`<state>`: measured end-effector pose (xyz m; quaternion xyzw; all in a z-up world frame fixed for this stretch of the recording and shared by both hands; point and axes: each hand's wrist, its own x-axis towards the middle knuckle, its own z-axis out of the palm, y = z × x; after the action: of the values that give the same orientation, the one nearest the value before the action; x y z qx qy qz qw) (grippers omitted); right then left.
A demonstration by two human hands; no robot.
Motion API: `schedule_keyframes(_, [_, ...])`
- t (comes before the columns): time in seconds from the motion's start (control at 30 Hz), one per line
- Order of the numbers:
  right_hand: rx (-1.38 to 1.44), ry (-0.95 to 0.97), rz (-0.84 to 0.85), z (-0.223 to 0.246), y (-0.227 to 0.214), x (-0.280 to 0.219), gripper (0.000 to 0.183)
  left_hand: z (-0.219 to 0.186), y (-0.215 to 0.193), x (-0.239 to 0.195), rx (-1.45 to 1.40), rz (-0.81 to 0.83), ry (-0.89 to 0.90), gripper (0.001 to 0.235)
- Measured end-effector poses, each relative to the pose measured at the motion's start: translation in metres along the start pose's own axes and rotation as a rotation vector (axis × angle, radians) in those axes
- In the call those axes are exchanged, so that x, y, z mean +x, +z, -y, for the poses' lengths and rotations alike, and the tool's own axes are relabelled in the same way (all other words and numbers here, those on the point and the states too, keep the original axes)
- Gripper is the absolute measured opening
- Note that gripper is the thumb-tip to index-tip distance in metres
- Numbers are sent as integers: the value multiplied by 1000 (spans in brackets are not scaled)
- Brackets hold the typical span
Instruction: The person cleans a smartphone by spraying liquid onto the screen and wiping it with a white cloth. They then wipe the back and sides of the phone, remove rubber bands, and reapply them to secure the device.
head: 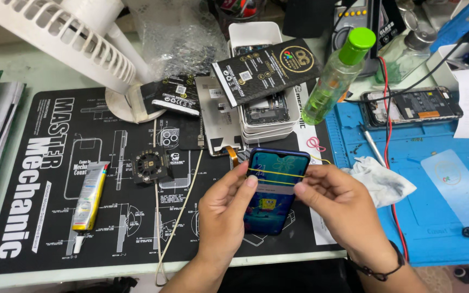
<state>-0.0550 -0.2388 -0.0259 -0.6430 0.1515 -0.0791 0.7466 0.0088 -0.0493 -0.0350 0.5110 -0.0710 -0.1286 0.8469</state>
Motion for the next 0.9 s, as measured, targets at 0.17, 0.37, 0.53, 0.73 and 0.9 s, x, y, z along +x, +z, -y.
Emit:
schedule_keyframes(0.17, [-4,87,64,-9,1,1,27,-1,5,0,13,-33,-24,41])
schedule_keyframes(0.37, [232,10,29,4,3,-1,23,-11,-4,1,-37,342,-211,68])
schedule_keyframes(0.53, [-77,34,64,48,-10,-3,31,-7,-3,-8,-177,427,-347,51])
schedule_keyframes(0.73, [-1214,-387,-39,66,-37,21,23,-17,-13,-4,-383,144,-266,50])
schedule_keyframes(0.9, [-1567,-621,214,27,-31,29,36,-15,-11,-5,-187,57,-116,47])
